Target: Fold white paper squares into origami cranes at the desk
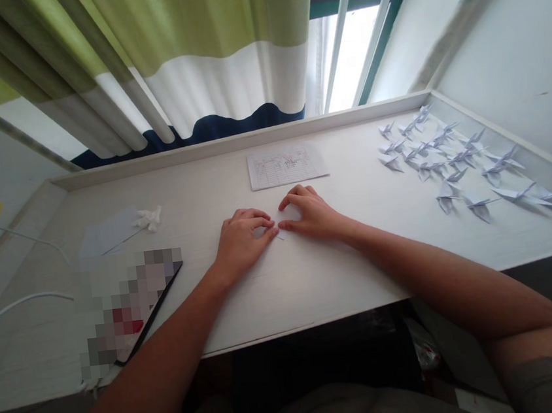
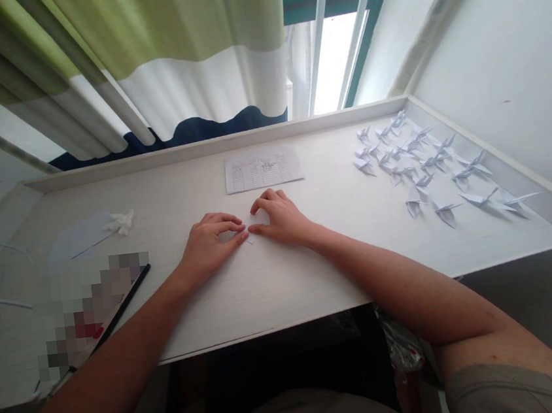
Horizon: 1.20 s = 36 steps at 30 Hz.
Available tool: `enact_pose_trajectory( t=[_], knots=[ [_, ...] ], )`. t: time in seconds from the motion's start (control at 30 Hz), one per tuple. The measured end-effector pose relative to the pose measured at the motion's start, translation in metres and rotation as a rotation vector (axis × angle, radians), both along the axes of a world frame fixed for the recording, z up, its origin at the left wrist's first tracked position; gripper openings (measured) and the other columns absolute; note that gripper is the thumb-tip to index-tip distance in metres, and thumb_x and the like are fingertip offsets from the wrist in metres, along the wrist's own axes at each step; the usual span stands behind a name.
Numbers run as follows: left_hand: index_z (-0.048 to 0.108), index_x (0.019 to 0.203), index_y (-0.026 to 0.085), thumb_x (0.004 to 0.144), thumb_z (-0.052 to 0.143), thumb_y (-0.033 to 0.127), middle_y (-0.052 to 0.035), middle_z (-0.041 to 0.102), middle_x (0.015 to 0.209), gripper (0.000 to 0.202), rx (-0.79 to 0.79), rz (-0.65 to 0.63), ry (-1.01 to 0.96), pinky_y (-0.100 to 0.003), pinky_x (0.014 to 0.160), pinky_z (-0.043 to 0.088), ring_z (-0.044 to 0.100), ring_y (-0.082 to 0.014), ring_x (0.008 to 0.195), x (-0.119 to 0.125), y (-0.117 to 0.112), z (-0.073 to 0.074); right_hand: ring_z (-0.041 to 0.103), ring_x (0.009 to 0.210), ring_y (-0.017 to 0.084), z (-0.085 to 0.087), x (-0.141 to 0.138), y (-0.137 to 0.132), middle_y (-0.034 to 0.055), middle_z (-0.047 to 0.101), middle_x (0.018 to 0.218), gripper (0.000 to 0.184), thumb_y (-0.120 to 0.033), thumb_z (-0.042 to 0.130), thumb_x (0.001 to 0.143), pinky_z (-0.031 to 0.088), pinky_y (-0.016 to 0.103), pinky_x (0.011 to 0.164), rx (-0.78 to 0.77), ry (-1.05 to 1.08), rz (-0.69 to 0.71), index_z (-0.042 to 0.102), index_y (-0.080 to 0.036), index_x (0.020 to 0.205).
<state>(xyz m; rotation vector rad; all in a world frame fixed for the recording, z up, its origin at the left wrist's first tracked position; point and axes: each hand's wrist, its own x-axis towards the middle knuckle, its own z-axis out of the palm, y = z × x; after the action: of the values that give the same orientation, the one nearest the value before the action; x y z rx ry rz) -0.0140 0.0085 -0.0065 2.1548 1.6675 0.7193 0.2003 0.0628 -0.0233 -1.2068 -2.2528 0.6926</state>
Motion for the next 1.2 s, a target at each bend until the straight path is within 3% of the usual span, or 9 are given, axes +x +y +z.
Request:
enact_pose_trajectory(
  t=[0.23,0.43,0.67,0.8,0.93,1.03,1.2],
  knots=[
    [0.083,0.093,0.026,0.091,0.079,0.027,-0.0027,0.082,0.117,0.005,-0.007,0.000,0.021,-0.051,0.106,0.048,0.068,-0.0292,0.121,0.000,-0.001,0.001,0.059,0.124,0.034,0.002,0.018,0.015,0.0118,0.066,0.122,0.021,-0.031,0.079,0.085,0.047,0.054,0.112,-0.018,0.054,0.057,0.077,-0.022,0.104],
    [0.083,0.099,0.027,0.088,0.080,0.026,-0.0037,0.082,0.116,0.011,0.017,-0.049,-0.062,-0.050,0.110,0.049,0.068,-0.0288,0.121,-0.007,-0.001,-0.005,0.065,0.119,0.031,0.007,0.026,0.016,0.0128,0.072,0.119,0.019,-0.029,0.063,0.096,0.049,0.053,0.110,-0.039,0.117,0.137,0.080,-0.020,0.098],
    [0.080,0.117,0.026,0.084,0.087,0.035,-0.0081,0.078,0.124,0.035,0.011,-0.003,-0.057,-0.050,0.112,0.048,0.065,-0.0316,0.124,-0.009,0.002,-0.006,0.062,0.123,0.033,0.014,0.018,0.003,0.0108,0.072,0.121,0.019,-0.035,0.065,0.098,0.044,0.058,0.113,-0.055,0.046,0.160,0.080,-0.023,0.098],
    [0.080,0.112,0.024,0.083,0.089,0.038,-0.0080,0.078,0.117,0.033,0.027,-0.010,-0.034,-0.049,0.110,0.048,0.065,-0.0316,0.121,-0.009,0.002,-0.004,0.057,0.131,0.036,0.015,0.015,0.000,0.0131,0.068,0.129,0.027,-0.038,0.073,0.094,0.040,0.062,0.117,-0.074,-0.013,0.135,0.079,-0.024,0.116],
    [0.079,0.102,0.024,0.081,0.091,0.037,-0.0068,0.078,0.110,0.028,0.060,-0.017,0.003,-0.049,0.108,0.048,0.065,-0.0313,0.117,-0.008,0.001,-0.002,0.050,0.139,0.038,0.014,0.015,-0.003,0.0130,0.061,0.141,0.039,-0.035,0.073,0.094,0.037,0.064,0.120,-0.049,-0.070,0.201,0.076,-0.030,0.132],
    [0.079,0.096,0.023,0.082,0.090,0.034,-0.0063,0.078,0.108,0.022,0.053,-0.009,0.010,-0.049,0.106,0.048,0.065,-0.0307,0.115,-0.007,0.000,0.000,0.045,0.144,0.038,0.014,0.015,-0.005,0.0120,0.059,0.146,0.034,-0.033,0.071,0.095,0.034,0.066,0.122,-0.041,-0.078,0.249,0.077,-0.032,0.129],
    [0.078,0.088,0.024,0.087,0.083,0.032,-0.0060,0.078,0.104,0.010,0.038,0.002,-0.020,-0.049,0.104,0.049,0.066,-0.0300,0.111,-0.008,0.002,0.000,0.051,0.138,0.036,0.018,0.013,-0.008,0.0114,0.063,0.137,0.021,-0.033,0.076,0.090,0.034,0.063,0.121,-0.074,-0.028,0.235,0.075,-0.026,0.109]
  ],
)
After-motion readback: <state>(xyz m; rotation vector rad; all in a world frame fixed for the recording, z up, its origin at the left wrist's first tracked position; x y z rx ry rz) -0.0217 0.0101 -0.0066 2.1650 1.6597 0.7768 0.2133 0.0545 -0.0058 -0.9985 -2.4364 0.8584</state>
